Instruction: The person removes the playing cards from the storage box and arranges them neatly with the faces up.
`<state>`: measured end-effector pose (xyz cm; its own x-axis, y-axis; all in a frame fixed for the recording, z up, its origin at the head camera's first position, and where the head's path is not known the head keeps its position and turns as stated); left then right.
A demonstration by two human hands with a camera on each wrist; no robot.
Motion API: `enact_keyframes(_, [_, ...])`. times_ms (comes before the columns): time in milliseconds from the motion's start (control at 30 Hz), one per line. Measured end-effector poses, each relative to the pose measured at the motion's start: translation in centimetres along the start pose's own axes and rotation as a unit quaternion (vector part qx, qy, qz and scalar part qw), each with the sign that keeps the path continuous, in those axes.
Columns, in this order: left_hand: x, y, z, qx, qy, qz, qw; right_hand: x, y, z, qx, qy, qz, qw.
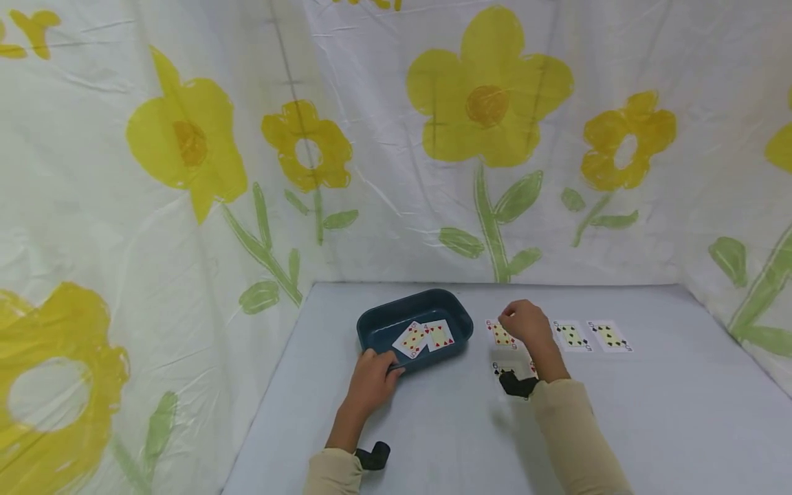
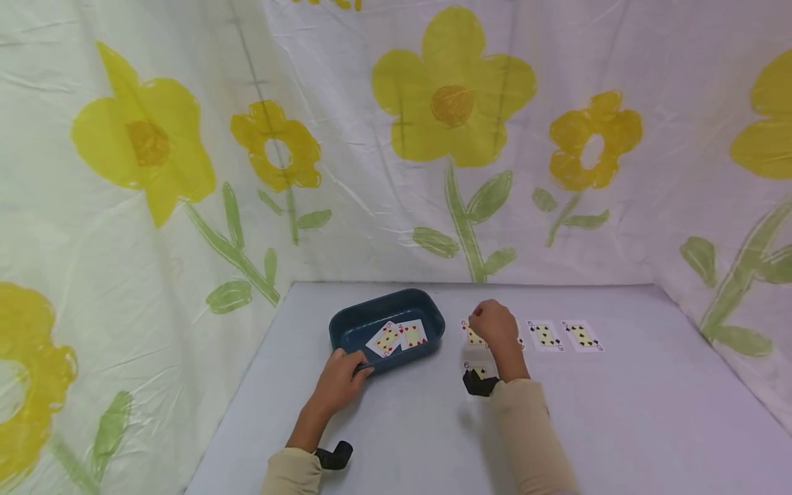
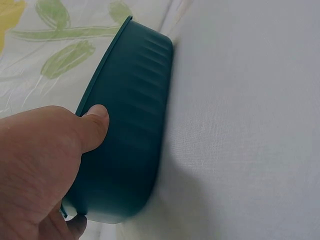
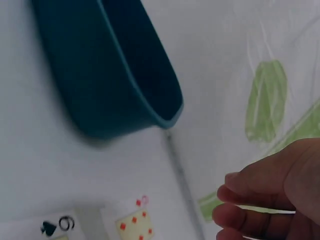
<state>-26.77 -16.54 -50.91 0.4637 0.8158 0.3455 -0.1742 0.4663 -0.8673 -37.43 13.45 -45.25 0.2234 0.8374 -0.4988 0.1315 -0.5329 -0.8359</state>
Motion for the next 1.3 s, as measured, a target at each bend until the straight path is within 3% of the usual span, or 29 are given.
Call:
enact_keyframes(367, [-0.2,0.0,0.2,-0.004,0.001,0.003,1.0000,-6.9,2.1,2.2,-0.038,-0.033,-0.006,0.9987])
enact_keyframes(467, [-0.1,0.0,0.2,-0.005,0.000,0.002,1.0000,-7.9,3.4,2.9,-0.048,-0.022,0.005,0.9986])
enact_keyframes(667, [0.2,-0.1,0.1,-0.006,-0.002,-0.003,1.0000,-8.6,6.4,4.2,-0.061,0.030,0.025,0.9974])
enact_keyframes(900, [0.3,0.1,0.1,0.000,0.004,-0.003,1.0000,-9.7,8.4,3.0,-0.053,-0.018,-0.024,0.9982])
enact_keyframes(1000, [0.2,0.2,0.2,-0.005,0.004,-0.003,1.0000,-9.8,8.8,2.5,-0.043,-0.019,-0.045,0.9979])
enact_keyframes(1300, [0.1,-0.1,0.0,-0.006,-0.008,-0.004,0.9999,-10.0,10.5,2.7,-0.030,-0.010,-0.037,0.9988])
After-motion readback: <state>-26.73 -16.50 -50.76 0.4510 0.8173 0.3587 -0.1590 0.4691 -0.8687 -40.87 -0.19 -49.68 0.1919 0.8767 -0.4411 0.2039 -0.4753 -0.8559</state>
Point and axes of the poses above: each hand's wrist, its own z-axis towards the middle knuckle, its own y-axis out of the palm, x = y × z, the point moved 7 cm from there along z, towards the middle knuckle, and after that the axes turned 15 degrees about y, right-handed, at the moved point
